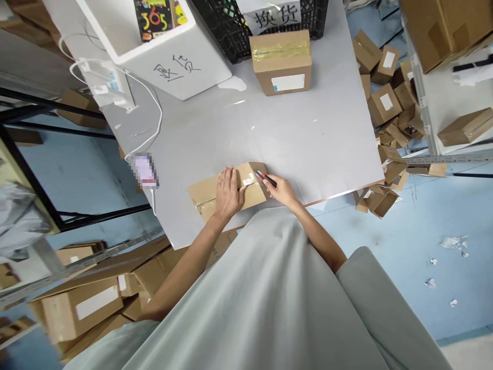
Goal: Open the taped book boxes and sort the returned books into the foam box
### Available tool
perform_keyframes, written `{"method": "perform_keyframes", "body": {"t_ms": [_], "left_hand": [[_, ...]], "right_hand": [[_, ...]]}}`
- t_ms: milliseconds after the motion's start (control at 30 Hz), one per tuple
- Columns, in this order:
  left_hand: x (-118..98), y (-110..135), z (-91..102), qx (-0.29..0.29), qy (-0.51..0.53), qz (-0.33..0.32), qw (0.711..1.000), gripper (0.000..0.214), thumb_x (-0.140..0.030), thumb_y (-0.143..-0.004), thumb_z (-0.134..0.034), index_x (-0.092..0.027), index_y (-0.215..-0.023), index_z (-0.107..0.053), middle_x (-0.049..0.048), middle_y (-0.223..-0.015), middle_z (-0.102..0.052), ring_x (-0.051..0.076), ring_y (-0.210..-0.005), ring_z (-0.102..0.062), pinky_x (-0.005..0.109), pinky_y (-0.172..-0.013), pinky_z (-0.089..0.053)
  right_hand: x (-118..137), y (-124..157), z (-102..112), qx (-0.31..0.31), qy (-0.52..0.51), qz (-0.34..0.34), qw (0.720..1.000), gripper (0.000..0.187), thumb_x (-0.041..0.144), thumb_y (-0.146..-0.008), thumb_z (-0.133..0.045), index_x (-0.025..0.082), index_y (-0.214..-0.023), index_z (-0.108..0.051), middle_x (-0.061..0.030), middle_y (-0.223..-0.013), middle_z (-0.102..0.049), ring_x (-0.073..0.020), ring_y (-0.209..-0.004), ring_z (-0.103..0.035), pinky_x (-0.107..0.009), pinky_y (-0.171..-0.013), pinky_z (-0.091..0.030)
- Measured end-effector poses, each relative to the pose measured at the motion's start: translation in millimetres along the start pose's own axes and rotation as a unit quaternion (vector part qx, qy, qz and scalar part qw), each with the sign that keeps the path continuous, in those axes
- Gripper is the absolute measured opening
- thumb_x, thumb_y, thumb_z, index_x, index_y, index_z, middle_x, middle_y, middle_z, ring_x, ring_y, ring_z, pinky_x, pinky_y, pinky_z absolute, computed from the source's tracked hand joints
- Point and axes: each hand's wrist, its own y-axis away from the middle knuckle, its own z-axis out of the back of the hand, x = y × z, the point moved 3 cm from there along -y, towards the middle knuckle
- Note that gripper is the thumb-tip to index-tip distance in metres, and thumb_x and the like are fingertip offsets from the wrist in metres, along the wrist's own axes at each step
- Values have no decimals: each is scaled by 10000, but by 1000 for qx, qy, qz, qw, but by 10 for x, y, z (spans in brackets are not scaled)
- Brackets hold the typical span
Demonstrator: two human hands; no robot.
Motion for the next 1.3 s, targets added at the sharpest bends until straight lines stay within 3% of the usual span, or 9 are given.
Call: {"method": "perform_keyframes", "body": {"t_ms": [200, 367, 533, 700, 900, 1067, 1300], "left_hand": [[12, -9, -17, 4, 10, 4, 1000, 721, -574, -1121, -419, -147, -1701, -434, 246, -1812, -341, 412, -1742, -189, 714, -1403, -123], [14, -7, -29, 8, 17, 7, 1000, 734, -590, -1114, -434, -141, -1695, -445, 252, -1814, -332, 420, -1745, -170, 724, -1400, -106], [-3, -8, -28, 7, 33, 11, 999, 757, -623, -1109, -427, -147, -1697, -444, 234, -1820, -329, 412, -1747, -169, 706, -1410, -84], [-23, -25, -20, 6, 16, 5, 1000, 759, -626, -1115, -406, -118, -1676, -465, 260, -1804, -348, 410, -1742, -192, 684, -1410, -106], [-66, -33, 5, 16, -26, 3, 1000, 732, -572, -1132, -368, -99, -1685, -441, 270, -1800, -353, 393, -1739, -211, 663, -1408, -141], [-76, -34, 5, 16, -33, 1, 999, 722, -559, -1133, -365, -99, -1683, -450, 280, -1791, -364, 398, -1736, -223, 666, -1405, -153], [-115, -37, 7, 16, -29, 3, 999, 750, -595, -1127, -366, -107, -1691, -444, 275, -1789, -372, 409, -1730, -237, 666, -1400, -149]], "right_hand": [[108, 79, 90, 18, 25, -5, 1000, 434, 501, -1123, -569, 230, -1403, -760, 31, -758, -706, -106, -560, -673, -184, -591, -549], [-83, 403, 102, 29, 31, -27, 999, 440, 517, -1104, -577, 250, -1390, -779, 30, -733, -679, -135, -560, -653, -227, -576, -570], [-196, 669, 56, 4, 66, -32, 997, 452, 504, -1112, -554, 260, -1434, -756, 17, -762, -708, -169, -630, -703, -269, -674, -615], [20, 421, 101, -50, 91, 4, 995, 455, 515, -1144, -502, 266, -1436, -746, 2, -845, -769, -180, -696, -745, -272, -758, -612], [141, 104, 75, -50, 81, 49, 994, 484, 584, -1137, -527, 256, -1405, -760, 15, -781, -752, -163, -612, -723, -268, -738, -608], [63, 179, 29, -39, 70, 47, 996, 506, 619, -1122, -542, 266, -1414, -757, 27, -742, -721, -162, -570, -712, -272, -675, -602], [-71, 517, 124, -1, 77, 28, 997, 478, 643, -1079, -598, 255, -1276, -796, 45, -651, -647, -163, -506, -656, -276, -601, -569]]}}
